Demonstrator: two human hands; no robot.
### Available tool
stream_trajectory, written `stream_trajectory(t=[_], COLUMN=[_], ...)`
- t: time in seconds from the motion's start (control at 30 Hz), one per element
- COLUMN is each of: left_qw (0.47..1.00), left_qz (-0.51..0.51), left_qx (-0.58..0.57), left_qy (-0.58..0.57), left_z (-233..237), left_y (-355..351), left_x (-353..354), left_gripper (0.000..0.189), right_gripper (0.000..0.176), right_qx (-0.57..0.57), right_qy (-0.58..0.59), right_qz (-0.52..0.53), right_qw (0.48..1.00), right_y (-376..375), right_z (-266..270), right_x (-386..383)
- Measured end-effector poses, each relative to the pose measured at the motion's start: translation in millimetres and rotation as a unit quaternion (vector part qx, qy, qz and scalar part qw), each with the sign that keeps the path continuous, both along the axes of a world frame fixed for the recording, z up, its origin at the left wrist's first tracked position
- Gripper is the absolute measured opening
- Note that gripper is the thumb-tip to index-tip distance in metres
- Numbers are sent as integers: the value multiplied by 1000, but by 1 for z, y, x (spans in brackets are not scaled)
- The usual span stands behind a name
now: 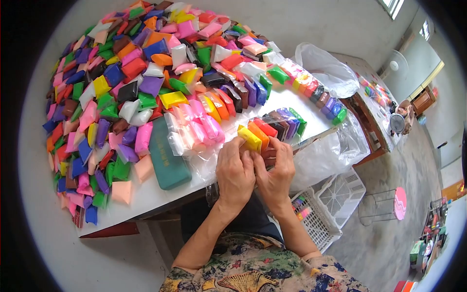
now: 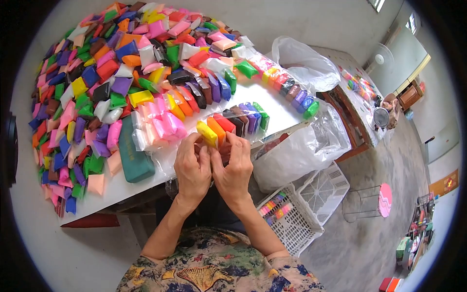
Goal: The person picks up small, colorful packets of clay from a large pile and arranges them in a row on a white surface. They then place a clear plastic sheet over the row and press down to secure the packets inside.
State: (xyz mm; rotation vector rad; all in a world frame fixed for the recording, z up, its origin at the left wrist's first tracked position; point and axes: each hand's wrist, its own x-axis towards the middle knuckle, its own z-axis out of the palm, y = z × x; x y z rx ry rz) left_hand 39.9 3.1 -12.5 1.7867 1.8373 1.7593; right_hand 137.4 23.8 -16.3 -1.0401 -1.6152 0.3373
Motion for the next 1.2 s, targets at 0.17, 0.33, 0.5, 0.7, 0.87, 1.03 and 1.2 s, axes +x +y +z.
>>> stream_trajectory(t=[0.17,0.33,0.5,0.7,0.87,1.03,1.2], left_qw=[1000,1000,999,999,998,994,995], left_qz=[0,-4,4,13,13,8,-15], left_qx=[6,-6,1,4,2,21,44], left_qy=[0,24,54,45,60,110,94], left_z=[-2,-3,-4,-4,-7,-21,-22], left_y=[1,0,2,3,4,5,6], left_x=[1,2,2,5,7,5,2], left_gripper=[28,34,36,30,26,32,35], right_gripper=[36,34,29,10,32,63,53], right_qx=[29,20,7,85,30,-82,-57], right_qy=[17,12,-3,-69,-240,-374,-410], right_qz=[9,12,6,14,49,91,88], right_qw=[999,1000,1000,994,969,919,906], right_y=[0,3,-5,1,31,41,47], right_z=[1,-3,16,79,102,113,106], right_x=[3,2,12,4,-37,-75,-80])
